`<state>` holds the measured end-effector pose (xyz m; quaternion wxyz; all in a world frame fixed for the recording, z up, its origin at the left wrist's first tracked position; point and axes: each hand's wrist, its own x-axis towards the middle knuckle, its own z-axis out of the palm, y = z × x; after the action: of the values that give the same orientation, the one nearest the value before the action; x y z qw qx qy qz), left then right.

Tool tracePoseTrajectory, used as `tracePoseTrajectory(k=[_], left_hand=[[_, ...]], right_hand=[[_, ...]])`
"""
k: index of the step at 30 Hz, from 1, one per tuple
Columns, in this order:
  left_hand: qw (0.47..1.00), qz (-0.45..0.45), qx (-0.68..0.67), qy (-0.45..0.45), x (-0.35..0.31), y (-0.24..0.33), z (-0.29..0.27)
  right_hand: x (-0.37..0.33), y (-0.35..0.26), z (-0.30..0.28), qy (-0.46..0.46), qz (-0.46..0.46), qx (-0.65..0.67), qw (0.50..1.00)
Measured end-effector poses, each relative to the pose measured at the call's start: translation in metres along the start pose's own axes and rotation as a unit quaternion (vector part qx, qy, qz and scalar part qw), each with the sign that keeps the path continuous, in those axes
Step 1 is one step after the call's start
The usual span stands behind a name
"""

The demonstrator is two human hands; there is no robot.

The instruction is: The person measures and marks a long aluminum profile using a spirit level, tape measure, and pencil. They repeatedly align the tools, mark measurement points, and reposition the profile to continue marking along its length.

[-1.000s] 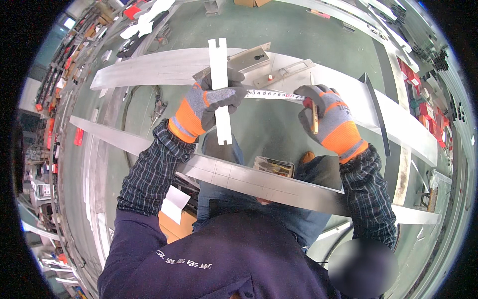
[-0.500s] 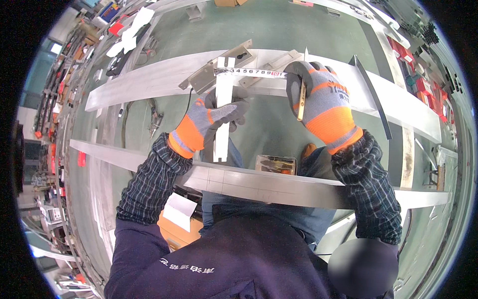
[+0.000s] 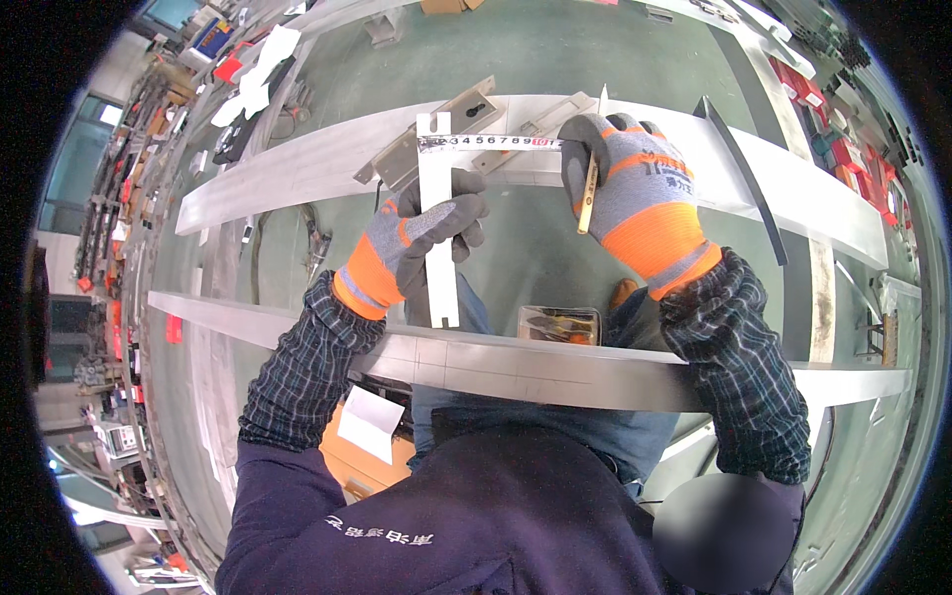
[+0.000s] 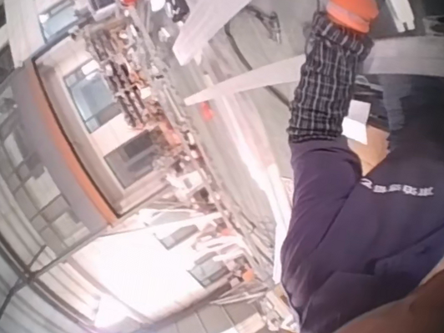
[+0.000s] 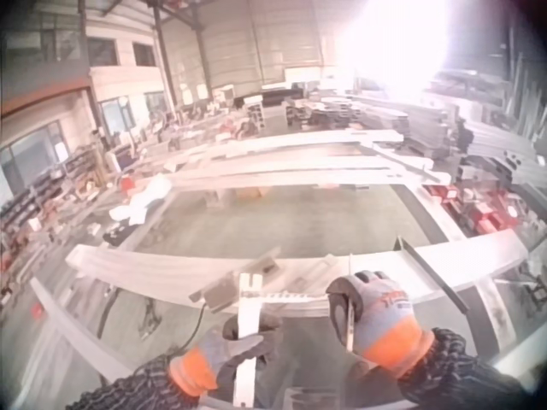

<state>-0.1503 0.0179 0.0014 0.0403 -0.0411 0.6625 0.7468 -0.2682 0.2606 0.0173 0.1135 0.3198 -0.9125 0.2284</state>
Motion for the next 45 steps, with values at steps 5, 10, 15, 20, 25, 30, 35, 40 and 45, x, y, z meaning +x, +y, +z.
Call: tracePoseTrajectory(k=[5, 10, 15, 20, 25, 30, 35, 40, 45], left_hand=[[1.0, -0.001, -0.011, -0.014, 0.003, -0.003, -0.002], [1.0, 0.003, 0.001, 0.011, 0.0, 0.001, 0.004], [1.0, 0.005, -0.009, 0.016, 0.002, -0.001, 0.005], [1.0, 0.004, -0.006, 0.016, 0.002, 0.0, 0.003], [1.0, 0.006, 0.01, 0.011, 0.004, -0.002, 0.002], [1.0, 0.001, -0.013, 0.011, 0.003, -0.002, 0.002], [1.0, 0.005, -0.014, 0.006, 0.003, -0.001, 0.002], [1.0, 0.002, -0.012, 0.009, 0.003, -0.002, 0.003], [1.0, -0.002, -0.021, -0.001, 0.003, -0.002, 0.001]], right_hand=[[-0.001, -0.001, 0.0, -0.028, 0.022, -0.031, 0.999], [-0.002, -0.009, -0.005, -0.052, 0.047, -0.071, 0.995], [-0.001, -0.003, -0.001, -0.04, 0.03, -0.048, 0.998], [-0.001, -0.012, -0.007, -0.057, 0.056, -0.08, 0.994], [-0.001, -0.017, -0.014, -0.082, 0.073, -0.092, 0.99], [0.0, -0.019, -0.015, -0.089, 0.079, -0.092, 0.989], [0.0, -0.014, -0.008, -0.077, 0.066, -0.094, 0.99], [0.002, -0.01, -0.005, -0.09, 0.073, -0.111, 0.987], [0.003, -0.02, -0.014, -0.122, 0.094, -0.122, 0.981]])
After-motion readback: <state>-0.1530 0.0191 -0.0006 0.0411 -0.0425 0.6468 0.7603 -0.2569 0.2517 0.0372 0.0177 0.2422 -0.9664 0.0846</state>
